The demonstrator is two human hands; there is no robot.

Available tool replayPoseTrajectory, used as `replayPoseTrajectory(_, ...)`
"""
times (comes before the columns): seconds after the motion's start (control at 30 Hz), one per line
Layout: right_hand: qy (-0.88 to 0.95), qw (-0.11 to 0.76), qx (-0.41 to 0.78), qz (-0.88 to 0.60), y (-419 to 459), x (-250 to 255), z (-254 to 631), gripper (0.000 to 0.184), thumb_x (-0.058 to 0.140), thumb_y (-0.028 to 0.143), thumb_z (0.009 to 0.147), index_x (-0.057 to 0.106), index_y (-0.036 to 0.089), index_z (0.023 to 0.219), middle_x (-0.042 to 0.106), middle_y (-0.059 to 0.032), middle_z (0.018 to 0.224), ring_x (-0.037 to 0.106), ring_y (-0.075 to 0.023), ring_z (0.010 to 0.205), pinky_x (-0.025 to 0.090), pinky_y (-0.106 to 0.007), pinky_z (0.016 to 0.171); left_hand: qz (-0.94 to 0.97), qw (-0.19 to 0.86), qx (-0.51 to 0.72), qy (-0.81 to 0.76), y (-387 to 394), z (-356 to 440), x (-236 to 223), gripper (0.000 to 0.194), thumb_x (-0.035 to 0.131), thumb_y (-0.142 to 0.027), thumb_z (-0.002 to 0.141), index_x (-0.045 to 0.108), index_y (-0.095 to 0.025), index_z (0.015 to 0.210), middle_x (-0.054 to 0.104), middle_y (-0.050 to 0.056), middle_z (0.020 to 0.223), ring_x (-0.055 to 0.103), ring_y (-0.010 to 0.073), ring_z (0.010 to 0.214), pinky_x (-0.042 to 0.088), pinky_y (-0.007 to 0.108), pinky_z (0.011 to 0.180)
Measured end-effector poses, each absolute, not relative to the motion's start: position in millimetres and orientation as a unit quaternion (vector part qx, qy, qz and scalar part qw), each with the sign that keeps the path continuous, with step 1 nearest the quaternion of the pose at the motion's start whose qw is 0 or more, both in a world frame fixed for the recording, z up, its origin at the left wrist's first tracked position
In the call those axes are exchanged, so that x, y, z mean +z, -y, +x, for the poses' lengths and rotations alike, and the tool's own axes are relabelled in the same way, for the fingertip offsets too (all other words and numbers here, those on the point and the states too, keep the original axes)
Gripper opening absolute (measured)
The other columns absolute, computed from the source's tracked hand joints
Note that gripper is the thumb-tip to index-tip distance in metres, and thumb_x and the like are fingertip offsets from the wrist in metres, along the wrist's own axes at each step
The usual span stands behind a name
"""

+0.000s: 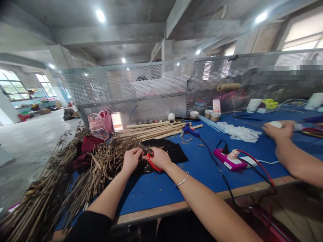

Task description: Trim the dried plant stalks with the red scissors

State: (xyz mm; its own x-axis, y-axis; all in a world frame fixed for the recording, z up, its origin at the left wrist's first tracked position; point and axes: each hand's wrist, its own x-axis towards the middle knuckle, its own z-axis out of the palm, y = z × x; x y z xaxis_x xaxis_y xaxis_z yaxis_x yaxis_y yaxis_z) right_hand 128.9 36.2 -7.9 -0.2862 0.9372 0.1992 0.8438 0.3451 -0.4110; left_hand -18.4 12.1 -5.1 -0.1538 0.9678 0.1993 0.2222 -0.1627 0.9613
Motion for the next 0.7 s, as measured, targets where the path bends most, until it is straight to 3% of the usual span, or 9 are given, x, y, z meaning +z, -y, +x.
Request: replayPoseTrajectory(0.7, 0.798, 0.215, 0.121, -0.549, -40.6, -11.5, 126.7, 0.046, 0.047, 0.065, 0.07, 0.054, 0.02, 0.077, 0.062, -0.0033, 0.072, 0.056, -0.0148, 0.062, 0.027, -0.021, 0.049, 0.58, 0.275, 0.518, -0.566, -12.2, -21.2, -5.2, 0.031, 0.047, -0.037, 0.075, 0.066, -0.015, 0.066, 0.061, 0.003, 0.057, 0.049, 0.0109, 0.047, 0.035, 0.021, 0.046)
